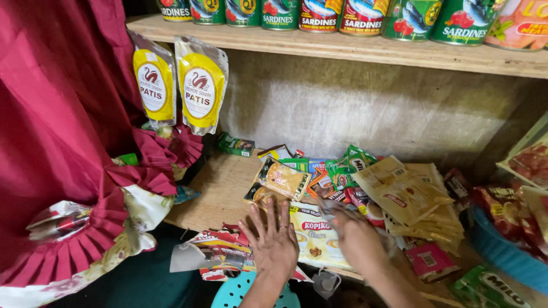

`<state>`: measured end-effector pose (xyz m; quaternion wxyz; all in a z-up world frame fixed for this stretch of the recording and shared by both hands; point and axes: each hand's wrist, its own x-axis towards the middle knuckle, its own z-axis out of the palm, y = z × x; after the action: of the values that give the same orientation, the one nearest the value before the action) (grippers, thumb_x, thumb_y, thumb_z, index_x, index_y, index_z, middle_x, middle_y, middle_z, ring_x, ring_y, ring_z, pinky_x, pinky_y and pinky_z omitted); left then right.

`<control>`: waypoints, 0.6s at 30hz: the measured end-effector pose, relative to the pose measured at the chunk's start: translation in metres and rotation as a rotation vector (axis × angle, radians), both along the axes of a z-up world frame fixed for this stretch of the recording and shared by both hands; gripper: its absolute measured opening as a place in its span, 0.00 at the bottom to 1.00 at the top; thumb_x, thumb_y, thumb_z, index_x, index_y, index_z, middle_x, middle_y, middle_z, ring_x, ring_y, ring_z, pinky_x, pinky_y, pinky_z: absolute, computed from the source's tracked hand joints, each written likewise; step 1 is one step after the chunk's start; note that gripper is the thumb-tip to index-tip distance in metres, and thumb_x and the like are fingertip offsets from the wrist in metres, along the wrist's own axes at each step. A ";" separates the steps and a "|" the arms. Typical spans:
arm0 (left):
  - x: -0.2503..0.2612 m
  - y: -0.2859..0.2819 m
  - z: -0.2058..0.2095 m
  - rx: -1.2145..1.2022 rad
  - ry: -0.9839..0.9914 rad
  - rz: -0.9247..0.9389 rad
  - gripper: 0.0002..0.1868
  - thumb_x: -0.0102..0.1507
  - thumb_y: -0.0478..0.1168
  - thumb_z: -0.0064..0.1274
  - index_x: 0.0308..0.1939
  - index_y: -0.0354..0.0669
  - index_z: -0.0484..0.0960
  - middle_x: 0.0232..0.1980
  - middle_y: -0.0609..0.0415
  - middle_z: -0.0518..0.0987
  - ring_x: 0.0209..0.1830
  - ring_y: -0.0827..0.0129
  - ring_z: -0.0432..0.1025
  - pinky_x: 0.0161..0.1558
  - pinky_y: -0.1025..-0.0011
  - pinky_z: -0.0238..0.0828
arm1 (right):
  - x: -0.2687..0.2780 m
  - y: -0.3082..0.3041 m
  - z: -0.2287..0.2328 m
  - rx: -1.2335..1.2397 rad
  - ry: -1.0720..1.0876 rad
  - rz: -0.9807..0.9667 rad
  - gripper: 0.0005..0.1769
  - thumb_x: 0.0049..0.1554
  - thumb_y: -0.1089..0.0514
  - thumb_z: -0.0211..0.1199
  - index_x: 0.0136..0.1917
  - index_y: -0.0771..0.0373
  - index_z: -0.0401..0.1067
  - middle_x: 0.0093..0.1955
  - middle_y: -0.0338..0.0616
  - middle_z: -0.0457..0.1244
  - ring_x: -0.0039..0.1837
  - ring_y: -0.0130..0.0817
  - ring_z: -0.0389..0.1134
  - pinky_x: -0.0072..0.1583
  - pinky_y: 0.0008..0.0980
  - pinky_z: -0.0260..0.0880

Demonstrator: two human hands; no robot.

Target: The person wipes a wooden shelf with a cloth, then picks up and places various canned goods and packaged items to arrange them neatly. The person handles cans of sardines, beef loaf, condensed milk, and packets of coffee and sauces, stacking and aligning them on the shelf.

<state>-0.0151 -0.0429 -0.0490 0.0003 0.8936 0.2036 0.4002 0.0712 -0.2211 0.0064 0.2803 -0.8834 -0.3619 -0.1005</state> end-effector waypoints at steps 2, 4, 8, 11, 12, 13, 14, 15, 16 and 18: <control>-0.002 0.000 0.002 0.014 -0.025 -0.009 0.34 0.67 0.53 0.30 0.77 0.56 0.49 0.80 0.50 0.44 0.79 0.37 0.32 0.70 0.29 0.20 | -0.027 0.027 -0.005 0.001 0.033 -0.055 0.19 0.51 0.67 0.52 0.52 0.58 0.78 0.59 0.49 0.70 0.63 0.46 0.70 0.66 0.38 0.68; -0.005 0.002 0.002 -0.203 0.406 -0.015 0.41 0.65 0.51 0.36 0.81 0.59 0.42 0.84 0.49 0.35 0.80 0.35 0.25 0.67 0.30 0.14 | -0.052 0.042 -0.018 0.111 -0.212 0.112 0.19 0.56 0.63 0.54 0.59 0.67 0.74 0.62 0.58 0.67 0.63 0.55 0.67 0.67 0.49 0.62; 0.002 0.006 -0.001 0.089 -0.101 -0.011 0.33 0.67 0.53 0.25 0.78 0.56 0.46 0.81 0.49 0.40 0.79 0.39 0.29 0.69 0.31 0.17 | -0.031 0.015 -0.030 0.069 -0.417 0.192 0.23 0.51 0.66 0.56 0.60 0.61 0.75 0.67 0.55 0.67 0.67 0.52 0.67 0.68 0.50 0.60; 0.001 0.005 0.000 0.102 -0.096 0.015 0.32 0.69 0.53 0.24 0.78 0.58 0.45 0.82 0.50 0.40 0.80 0.40 0.29 0.70 0.31 0.19 | 0.001 -0.028 -0.033 -0.083 0.388 -0.176 0.19 0.65 0.52 0.50 0.65 0.53 0.75 0.57 0.53 0.71 0.57 0.47 0.74 0.63 0.38 0.71; -0.001 0.007 0.007 0.096 -0.101 0.017 0.33 0.67 0.53 0.26 0.77 0.59 0.46 0.81 0.51 0.40 0.80 0.40 0.30 0.70 0.30 0.20 | 0.005 -0.043 -0.033 0.019 0.198 -0.074 0.19 0.64 0.54 0.51 0.65 0.57 0.73 0.57 0.55 0.70 0.57 0.49 0.73 0.61 0.39 0.70; -0.003 0.010 0.016 0.092 -0.109 0.023 0.33 0.66 0.52 0.28 0.77 0.59 0.46 0.81 0.52 0.40 0.80 0.40 0.30 0.70 0.30 0.20 | 0.008 -0.054 -0.033 0.119 0.005 0.036 0.20 0.62 0.55 0.51 0.65 0.61 0.72 0.56 0.58 0.70 0.57 0.52 0.72 0.59 0.41 0.70; -0.006 0.011 0.026 0.088 -0.116 0.030 0.34 0.64 0.51 0.29 0.76 0.59 0.47 0.81 0.53 0.41 0.79 0.41 0.30 0.70 0.29 0.21 | 0.011 -0.059 -0.032 0.216 -0.189 0.146 0.21 0.61 0.57 0.52 0.65 0.66 0.70 0.55 0.61 0.69 0.57 0.54 0.71 0.57 0.43 0.69; -0.009 0.012 0.037 -0.055 0.159 0.040 0.37 0.65 0.51 0.33 0.78 0.59 0.44 0.82 0.51 0.37 0.80 0.39 0.28 0.70 0.29 0.19 | 0.012 -0.064 -0.032 0.239 0.068 -0.031 0.20 0.63 0.53 0.52 0.65 0.61 0.72 0.51 0.59 0.70 0.51 0.54 0.70 0.54 0.44 0.70; -0.012 0.016 0.049 -0.203 0.431 0.054 0.39 0.65 0.52 0.36 0.79 0.58 0.41 0.83 0.49 0.34 0.80 0.38 0.25 0.70 0.30 0.18 | 0.011 -0.070 -0.031 0.261 0.326 -0.210 0.19 0.65 0.50 0.53 0.65 0.57 0.73 0.47 0.57 0.71 0.46 0.53 0.70 0.51 0.44 0.71; -0.020 0.011 0.069 -0.314 0.632 0.010 0.40 0.66 0.51 0.40 0.80 0.57 0.43 0.84 0.47 0.32 0.80 0.35 0.24 0.70 0.29 0.17 | 0.006 -0.070 -0.033 0.319 0.500 -0.375 0.19 0.66 0.47 0.53 0.65 0.53 0.73 0.42 0.53 0.72 0.41 0.47 0.70 0.49 0.43 0.72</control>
<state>-0.0349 -0.0323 0.0195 0.0725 0.9613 0.2569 0.0676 0.0769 -0.2912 -0.0269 0.4715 -0.8768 -0.0931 0.0141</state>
